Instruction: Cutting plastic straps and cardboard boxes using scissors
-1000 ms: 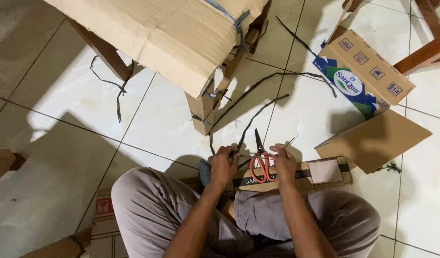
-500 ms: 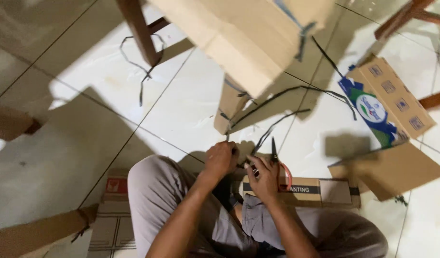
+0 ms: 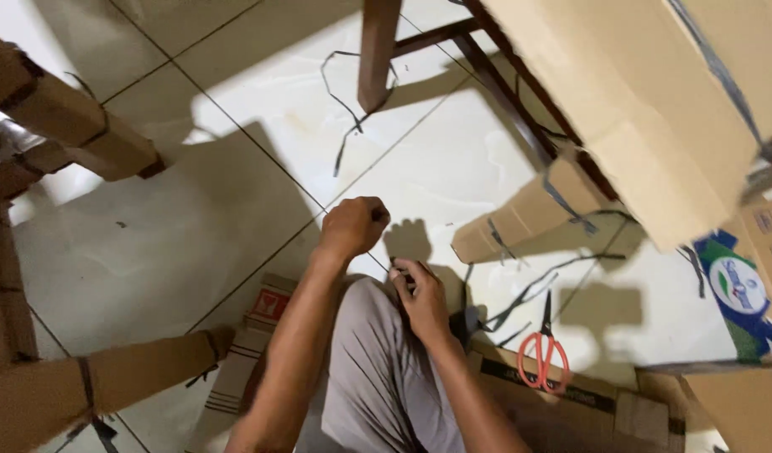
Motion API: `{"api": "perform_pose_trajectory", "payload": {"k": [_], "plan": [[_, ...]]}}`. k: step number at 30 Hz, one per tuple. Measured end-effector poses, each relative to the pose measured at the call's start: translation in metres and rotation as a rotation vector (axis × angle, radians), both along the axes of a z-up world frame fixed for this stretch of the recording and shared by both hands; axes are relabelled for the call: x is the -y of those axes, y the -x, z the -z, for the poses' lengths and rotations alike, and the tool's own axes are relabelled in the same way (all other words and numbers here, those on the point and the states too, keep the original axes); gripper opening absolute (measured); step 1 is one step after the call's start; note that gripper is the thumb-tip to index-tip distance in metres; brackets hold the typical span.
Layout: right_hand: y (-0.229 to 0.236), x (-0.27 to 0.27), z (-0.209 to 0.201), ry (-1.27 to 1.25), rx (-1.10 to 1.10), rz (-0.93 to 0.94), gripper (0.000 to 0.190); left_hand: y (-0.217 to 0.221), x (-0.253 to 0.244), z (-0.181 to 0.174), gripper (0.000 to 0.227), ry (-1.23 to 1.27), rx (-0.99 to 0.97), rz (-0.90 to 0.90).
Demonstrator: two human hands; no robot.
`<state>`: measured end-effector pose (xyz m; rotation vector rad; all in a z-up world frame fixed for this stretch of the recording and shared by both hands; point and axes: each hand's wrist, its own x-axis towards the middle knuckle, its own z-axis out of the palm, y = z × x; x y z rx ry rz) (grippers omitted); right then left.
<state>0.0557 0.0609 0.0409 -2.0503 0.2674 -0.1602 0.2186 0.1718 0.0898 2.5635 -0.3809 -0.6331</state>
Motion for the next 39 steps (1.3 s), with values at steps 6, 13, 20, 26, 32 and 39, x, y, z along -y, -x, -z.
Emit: {"api": "perform_pose_trajectory", "payload": {"k": [6, 13, 20, 26, 32, 39], "plan": [[-0.032, 0.006, 0.084, -0.113, -0.196, 0.004, 0.028, -0.049, -0.040, 0.100, 0.024, 0.196, 0.196, -0.325], [-0.081, -0.004, 0.101, -0.042, -0.286, 0.015, 0.030, -0.074, -0.023, 0.099, 0.047, -0.192, 0.227, -0.200], [-0.117, -0.014, 0.084, -0.033, -0.347, -0.018, 0.030, -0.097, -0.019, 0.174, 0.031, -0.045, 0.472, -0.260], [-0.151, -0.010, 0.075, -0.208, -0.397, 0.122, 0.035, -0.077, -0.009, 0.138, 0.028, 0.462, 0.284, -0.497], [-0.199, -0.003, 0.079, -0.368, -0.404, 0.197, 0.053, -0.079, -0.006, 0.131, 0.053, 0.596, 0.079, -0.681], [-0.217, -0.011, 0.077, -0.526, -0.405, 0.183, 0.058, -0.112, 0.004, 0.164, 0.054, 0.062, 0.262, -0.394]]}}
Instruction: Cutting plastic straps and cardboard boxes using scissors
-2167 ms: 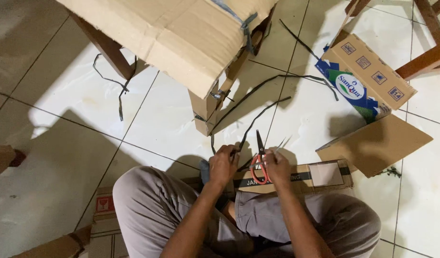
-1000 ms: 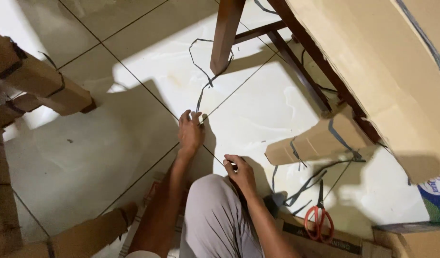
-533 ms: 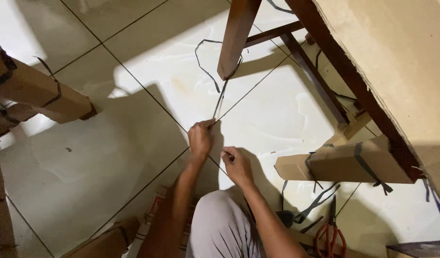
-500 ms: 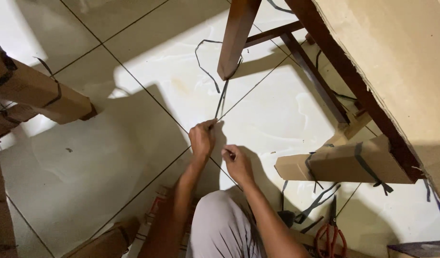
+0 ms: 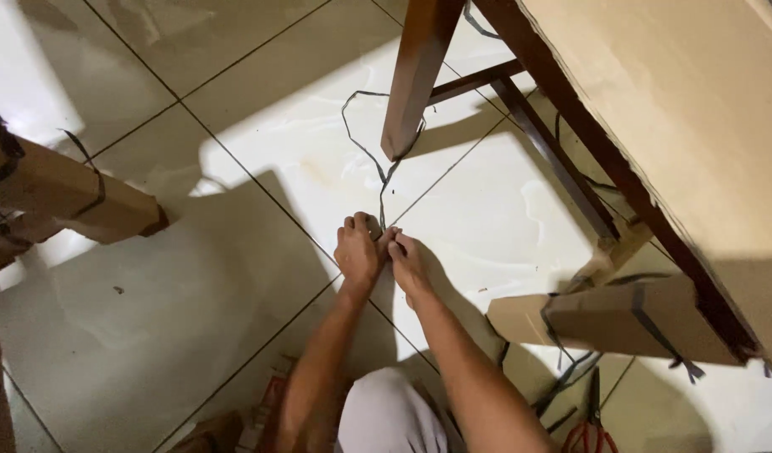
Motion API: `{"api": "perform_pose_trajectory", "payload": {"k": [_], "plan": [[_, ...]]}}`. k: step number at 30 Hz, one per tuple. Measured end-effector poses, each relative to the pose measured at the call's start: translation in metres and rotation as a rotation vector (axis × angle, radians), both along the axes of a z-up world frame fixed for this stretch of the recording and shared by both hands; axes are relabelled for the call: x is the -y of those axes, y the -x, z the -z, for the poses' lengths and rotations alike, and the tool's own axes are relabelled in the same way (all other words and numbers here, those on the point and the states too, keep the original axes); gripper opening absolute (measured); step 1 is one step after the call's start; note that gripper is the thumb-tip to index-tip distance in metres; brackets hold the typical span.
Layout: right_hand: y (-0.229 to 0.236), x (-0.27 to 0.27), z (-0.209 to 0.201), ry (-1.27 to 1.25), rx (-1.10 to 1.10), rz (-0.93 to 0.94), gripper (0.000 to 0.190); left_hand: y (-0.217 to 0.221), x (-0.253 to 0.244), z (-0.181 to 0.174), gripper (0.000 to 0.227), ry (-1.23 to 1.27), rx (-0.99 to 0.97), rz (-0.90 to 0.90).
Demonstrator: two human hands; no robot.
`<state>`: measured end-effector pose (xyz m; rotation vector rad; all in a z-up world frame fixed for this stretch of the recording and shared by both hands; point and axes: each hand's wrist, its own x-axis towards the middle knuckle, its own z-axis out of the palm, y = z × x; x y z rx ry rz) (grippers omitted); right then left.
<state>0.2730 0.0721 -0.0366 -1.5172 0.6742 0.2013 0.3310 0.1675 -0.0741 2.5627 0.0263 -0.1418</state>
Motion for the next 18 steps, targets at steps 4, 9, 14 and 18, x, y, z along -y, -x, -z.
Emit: {"api": "perform_pose_trajectory", "payload": {"k": [4, 9, 14, 18], "plan": [[0.005, 0.003, -0.010, -0.082, -0.050, 0.110, 0.050, -0.025, 0.019, 0.038, 0.035, -0.028, -0.018, -0.034], [0.005, 0.006, -0.007, -0.196, -0.108, 0.230, 0.048, -0.034, 0.018, 0.027, 0.008, 0.031, -0.057, 0.020], [0.003, 0.002, -0.041, -0.230, -0.112, 0.225, 0.057, -0.029, 0.027, 0.020, 0.012, 0.358, -0.186, -0.060], [0.007, 0.007, -0.069, -0.385, -0.115, 0.138, 0.074, -0.004, 0.023, -0.021, 0.020, 0.339, -0.271, -0.041]]}}
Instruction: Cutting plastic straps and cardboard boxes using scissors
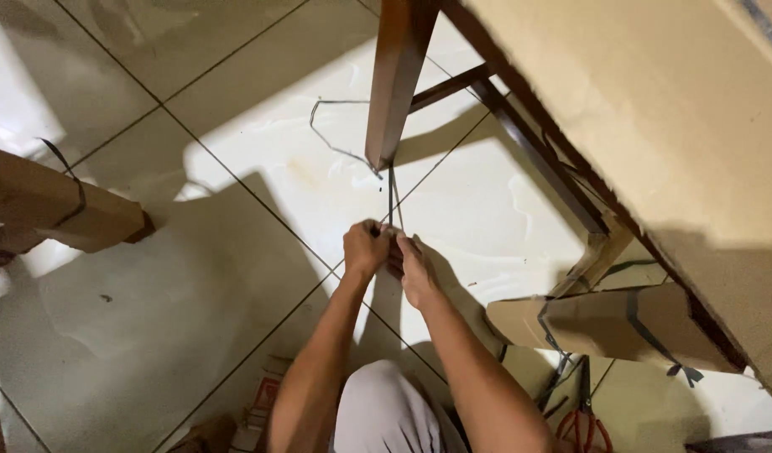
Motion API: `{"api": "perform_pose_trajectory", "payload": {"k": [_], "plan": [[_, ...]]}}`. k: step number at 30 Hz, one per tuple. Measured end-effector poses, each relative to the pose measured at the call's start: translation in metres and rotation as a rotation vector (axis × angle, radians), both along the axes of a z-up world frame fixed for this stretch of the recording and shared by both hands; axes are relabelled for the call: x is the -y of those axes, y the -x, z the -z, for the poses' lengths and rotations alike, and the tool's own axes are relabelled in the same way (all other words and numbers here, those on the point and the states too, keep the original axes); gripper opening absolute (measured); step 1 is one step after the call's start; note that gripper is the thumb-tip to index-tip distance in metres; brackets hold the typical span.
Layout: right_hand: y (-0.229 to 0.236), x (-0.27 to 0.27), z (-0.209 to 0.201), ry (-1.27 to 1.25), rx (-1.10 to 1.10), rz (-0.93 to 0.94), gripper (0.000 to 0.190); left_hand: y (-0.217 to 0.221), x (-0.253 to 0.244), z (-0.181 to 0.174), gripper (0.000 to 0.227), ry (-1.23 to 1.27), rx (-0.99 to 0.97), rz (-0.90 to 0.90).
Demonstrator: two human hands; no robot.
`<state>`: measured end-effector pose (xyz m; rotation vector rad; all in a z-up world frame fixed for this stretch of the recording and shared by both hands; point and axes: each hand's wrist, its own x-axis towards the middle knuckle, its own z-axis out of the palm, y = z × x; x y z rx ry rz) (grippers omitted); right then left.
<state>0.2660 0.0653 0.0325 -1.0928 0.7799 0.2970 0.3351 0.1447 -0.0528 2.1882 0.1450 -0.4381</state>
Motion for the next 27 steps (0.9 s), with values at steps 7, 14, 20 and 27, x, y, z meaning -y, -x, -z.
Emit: {"api": "perform_pose_trajectory", "payload": {"k": [7, 14, 20, 27], "plan": [[0.002, 0.031, 0.107, 0.133, 0.085, 0.076, 0.028, 0.059, -0.013, 0.004, 0.013, 0.153, -0.106, 0.067], [0.033, 0.044, 0.169, 0.643, -0.040, -0.125, 0.026, 0.027, -0.015, -0.060, 0.043, -0.042, -0.037, 0.197], [0.142, 0.032, 0.205, 1.043, 0.118, -0.407, 0.024, -0.008, 0.045, -0.075, 0.078, 0.455, 0.025, -0.272], [0.256, 0.034, 0.117, 0.581, 0.254, 0.059, 0.050, 0.082, 0.093, -0.096, 0.029, -0.045, -0.095, 0.432]]}}
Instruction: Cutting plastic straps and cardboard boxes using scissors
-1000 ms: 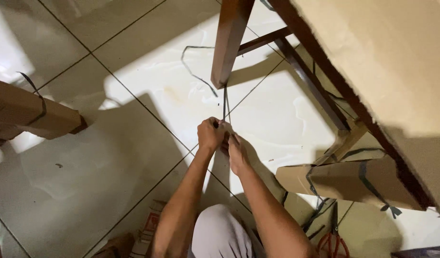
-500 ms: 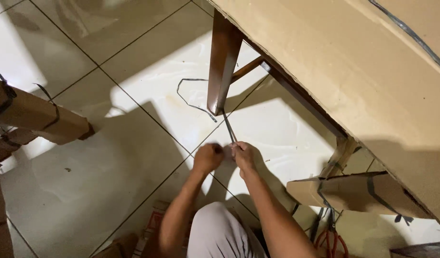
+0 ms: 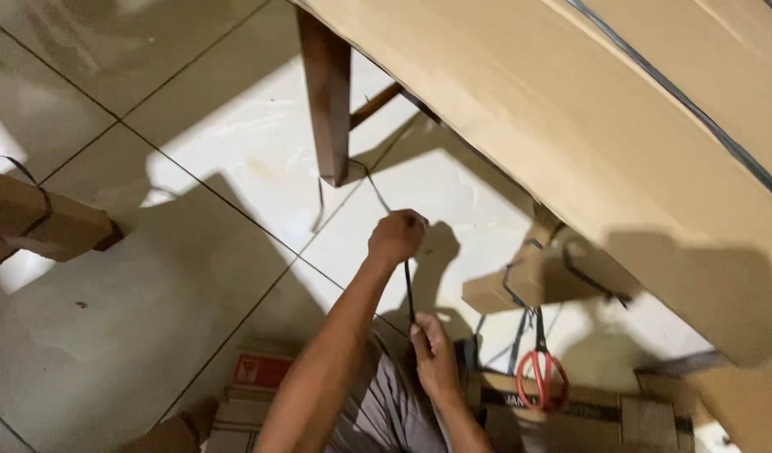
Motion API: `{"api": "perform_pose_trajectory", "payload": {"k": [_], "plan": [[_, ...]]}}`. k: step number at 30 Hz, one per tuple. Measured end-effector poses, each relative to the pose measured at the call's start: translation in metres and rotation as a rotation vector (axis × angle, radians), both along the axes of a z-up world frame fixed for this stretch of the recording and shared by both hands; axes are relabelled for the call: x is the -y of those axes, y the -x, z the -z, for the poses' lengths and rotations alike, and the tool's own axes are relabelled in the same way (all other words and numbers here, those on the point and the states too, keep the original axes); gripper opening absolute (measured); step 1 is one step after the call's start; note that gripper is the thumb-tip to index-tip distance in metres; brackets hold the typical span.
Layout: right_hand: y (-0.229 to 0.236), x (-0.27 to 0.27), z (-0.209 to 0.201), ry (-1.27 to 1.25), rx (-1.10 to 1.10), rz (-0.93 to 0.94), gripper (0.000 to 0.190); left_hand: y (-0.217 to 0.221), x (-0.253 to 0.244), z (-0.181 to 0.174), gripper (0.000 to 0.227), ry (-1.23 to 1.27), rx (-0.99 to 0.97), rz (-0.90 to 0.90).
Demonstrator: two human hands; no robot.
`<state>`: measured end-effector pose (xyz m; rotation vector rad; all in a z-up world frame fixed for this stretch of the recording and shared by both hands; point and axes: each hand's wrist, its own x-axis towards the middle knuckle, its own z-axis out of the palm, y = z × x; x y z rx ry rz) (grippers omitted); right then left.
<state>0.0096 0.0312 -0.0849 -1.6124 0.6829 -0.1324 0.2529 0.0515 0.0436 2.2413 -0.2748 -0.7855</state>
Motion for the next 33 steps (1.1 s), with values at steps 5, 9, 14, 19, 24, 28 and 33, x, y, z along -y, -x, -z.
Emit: {"api": "perform_pose_trajectory", "payload": {"k": [5, 9, 14, 19, 24, 28, 33], "plan": [[0.022, 0.025, -0.067, -0.492, 0.245, 0.317, 0.023, 0.081, 0.008, -0.023, 0.029, -0.114, 0.186, 0.404], [0.055, 0.067, -0.081, -0.656, 0.319, 0.545, 0.017, 0.145, 0.007, -0.013, 0.045, 0.113, 0.075, 0.591], [0.088, 0.117, -0.086, -0.699, 0.478, 0.453, 0.024, 0.212, 0.016, -0.024, 0.046, 0.265, 0.020, 0.583], [0.115, 0.147, -0.072, -0.669, 0.455, 0.349, 0.031, 0.242, 0.026, -0.010, 0.025, 0.462, -0.008, 0.446], [0.121, 0.139, -0.099, -0.559, 0.561, 0.427, 0.021, 0.248, 0.029, 0.021, 0.013, 0.517, -0.114, 0.345], [0.126, 0.124, -0.108, -0.376, 0.488, 0.448, 0.048, 0.250, 0.040, 0.051, 0.010, 0.700, -0.299, 0.202], [0.142, 0.100, -0.085, -0.060, 0.233, 0.242, 0.052, 0.251, 0.042, 0.040, 0.012, 0.787, -0.639, 0.009]]}}
